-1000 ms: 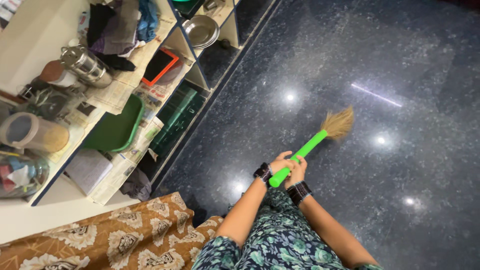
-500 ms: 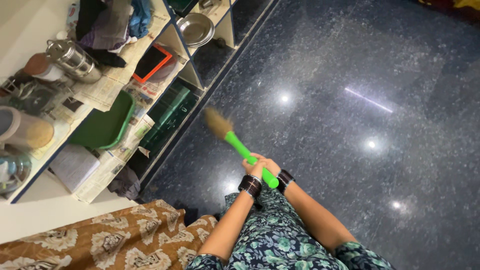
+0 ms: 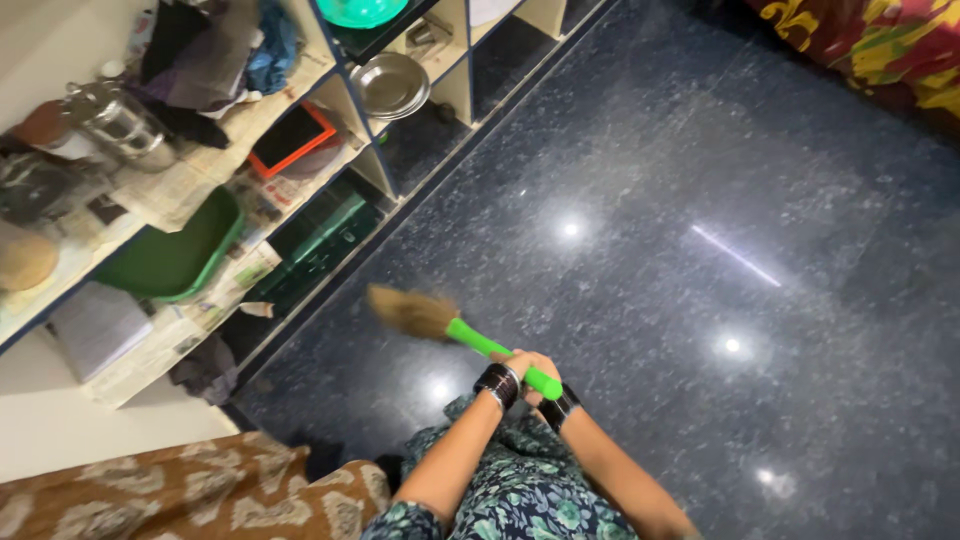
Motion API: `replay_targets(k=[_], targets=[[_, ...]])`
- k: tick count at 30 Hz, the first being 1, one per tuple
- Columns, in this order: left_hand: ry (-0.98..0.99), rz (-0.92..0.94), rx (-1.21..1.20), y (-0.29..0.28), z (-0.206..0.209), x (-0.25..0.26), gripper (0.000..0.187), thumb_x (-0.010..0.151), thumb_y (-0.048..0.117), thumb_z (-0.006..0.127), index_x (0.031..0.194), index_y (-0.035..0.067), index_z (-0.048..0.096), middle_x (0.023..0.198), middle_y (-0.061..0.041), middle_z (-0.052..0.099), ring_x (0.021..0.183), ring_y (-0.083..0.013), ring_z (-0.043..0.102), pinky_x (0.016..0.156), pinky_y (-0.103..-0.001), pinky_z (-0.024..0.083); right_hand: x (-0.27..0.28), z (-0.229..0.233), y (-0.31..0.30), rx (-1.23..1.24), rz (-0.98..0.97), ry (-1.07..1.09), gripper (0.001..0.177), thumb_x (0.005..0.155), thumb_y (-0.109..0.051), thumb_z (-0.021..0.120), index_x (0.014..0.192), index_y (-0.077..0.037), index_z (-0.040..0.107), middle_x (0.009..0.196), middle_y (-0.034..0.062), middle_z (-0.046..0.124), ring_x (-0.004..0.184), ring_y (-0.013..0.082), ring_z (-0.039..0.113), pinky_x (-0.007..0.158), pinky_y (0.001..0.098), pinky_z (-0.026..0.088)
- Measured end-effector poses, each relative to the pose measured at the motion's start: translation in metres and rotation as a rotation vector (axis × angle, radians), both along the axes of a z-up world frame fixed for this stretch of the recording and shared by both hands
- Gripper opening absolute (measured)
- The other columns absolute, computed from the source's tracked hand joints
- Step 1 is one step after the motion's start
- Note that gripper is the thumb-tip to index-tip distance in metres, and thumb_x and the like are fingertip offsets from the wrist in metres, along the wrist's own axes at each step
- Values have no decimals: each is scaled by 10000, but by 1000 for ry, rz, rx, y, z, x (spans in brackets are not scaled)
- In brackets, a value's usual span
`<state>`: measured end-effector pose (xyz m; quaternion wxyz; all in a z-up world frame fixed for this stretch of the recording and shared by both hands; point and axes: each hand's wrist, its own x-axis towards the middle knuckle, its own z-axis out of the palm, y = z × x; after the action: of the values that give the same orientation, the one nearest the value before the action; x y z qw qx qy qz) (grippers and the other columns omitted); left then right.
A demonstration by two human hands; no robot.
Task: The person sweeps a dark tiled floor using a traditional broom with a green handle. They move around the room, sweeping near a bed, a green plastic chair, and a shelving unit containing various household items.
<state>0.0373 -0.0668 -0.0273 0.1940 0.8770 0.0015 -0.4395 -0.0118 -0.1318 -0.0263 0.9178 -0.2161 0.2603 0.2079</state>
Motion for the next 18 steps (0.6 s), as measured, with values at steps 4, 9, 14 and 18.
replay_targets(k=[4, 9, 14, 18], targets=[[93, 229, -467, -40, -21, -3, 827, 776, 202, 780, 1479, 15, 386, 1206, -151, 684, 960, -218, 693, 812, -396, 581, -29, 1, -52, -19, -297, 143, 286, 952, -227, 453, 1098, -20, 586, 885, 147, 653, 700, 253, 666, 596, 339, 560], [206, 195, -715, -106, -28, 1, 1040, 684, 217, 869, 1526, 13, 292, 1176, -201, 668, 866, -205, 696, 716, -367, 596, -29, -2, -98, -105, -500, 169, 312, 949, -270, 457, 982, -15, 634, 751, 123, 664, 589, 243, 658, 508, 334, 551], [486, 175, -774, -118, -18, 30, 1101, 668, 103, 739, 1582, 95, 126, 1085, -244, 659, 685, -245, 683, 598, -380, 590, -5, -9, -122, -52, -653, 173, 147, 939, -191, 584, 931, -55, 640, 775, 85, 672, 598, 202, 647, 486, 307, 522], [465, 142, -815, -101, -14, 34, 1080, 695, 61, 732, 1588, 100, 126, 978, -193, 638, 586, -230, 653, 507, -388, 567, 4, -12, -126, -265, -466, 311, 111, 880, -209, 662, 861, -116, 606, 715, 74, 638, 523, 229, 589, 397, 338, 425]])
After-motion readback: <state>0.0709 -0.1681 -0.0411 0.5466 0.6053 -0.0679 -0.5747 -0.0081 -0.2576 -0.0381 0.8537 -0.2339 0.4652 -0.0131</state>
